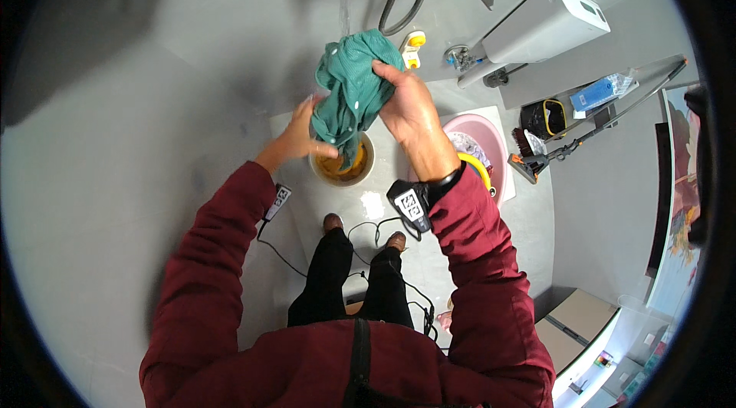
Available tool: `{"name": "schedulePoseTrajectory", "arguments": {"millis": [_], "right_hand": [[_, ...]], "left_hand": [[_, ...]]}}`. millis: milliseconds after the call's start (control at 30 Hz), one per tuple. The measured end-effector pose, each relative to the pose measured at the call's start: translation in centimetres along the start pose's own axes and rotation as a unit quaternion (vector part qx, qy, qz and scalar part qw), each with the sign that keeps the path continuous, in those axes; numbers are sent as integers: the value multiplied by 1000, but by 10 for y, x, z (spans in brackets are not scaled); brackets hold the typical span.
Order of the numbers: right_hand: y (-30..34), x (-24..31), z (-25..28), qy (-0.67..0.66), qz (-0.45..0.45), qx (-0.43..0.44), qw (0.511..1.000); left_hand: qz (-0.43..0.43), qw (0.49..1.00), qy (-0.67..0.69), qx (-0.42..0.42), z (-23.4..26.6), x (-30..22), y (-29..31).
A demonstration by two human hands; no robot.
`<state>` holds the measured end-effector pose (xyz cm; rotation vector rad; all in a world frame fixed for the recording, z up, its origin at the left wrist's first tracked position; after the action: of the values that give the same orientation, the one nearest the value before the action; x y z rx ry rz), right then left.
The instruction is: The person washes and rinses several pieces of clothing by hand. They scrub a yellow and a green garment in a bucket of soapy water, then rinse them under a shower head and place them into a pink basin.
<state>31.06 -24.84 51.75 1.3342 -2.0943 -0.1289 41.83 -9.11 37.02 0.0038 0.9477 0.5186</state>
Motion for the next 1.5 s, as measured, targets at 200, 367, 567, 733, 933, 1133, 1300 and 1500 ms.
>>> {"name": "schedulePoseTrajectory", "arguments": {"millis": [200, 367, 567, 733, 933, 1133, 1300, 1500], "right_hand": [[37, 7, -28, -97, -22, 32, 995], [23, 39, 16, -81, 83, 20, 993], [-26, 51, 157, 40, 121, -288, 949], [-28, 15, 219, 167, -72, -230, 956], [2, 29, 209, 275, -77, -157, 945], [30, 25, 194, 212, -182, -63, 958], [21, -39, 160, -73, -295, -23, 952], [-16, -92, 141, -299, -152, -34, 941]], "left_hand": [[-75, 994, 75, -33, -79, 4, -14], [130, 864, 453, -177, -82, -13, -39], [112, 906, 402, -75, -4, -26, -41], [39, 910, 407, -65, 17, -63, -55], [0, 971, 30, -236, 27, -87, -63], [4, 955, -38, -296, 35, -77, -55], [-29, 965, -96, -241, 25, -97, -46], [-148, 980, -83, -100, -34, -93, 2]]}}
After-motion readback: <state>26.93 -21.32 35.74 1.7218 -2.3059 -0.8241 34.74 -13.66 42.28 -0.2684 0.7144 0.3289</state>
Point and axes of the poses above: each hand's wrist, its own y-axis away from the middle knuckle, its own z-axis out of the back of the hand, x = y × z, the point moved 1 cm from there along -y, towards the middle knuckle, and after that the axes turned 10 degrees about -y, right-handed, at the moved point
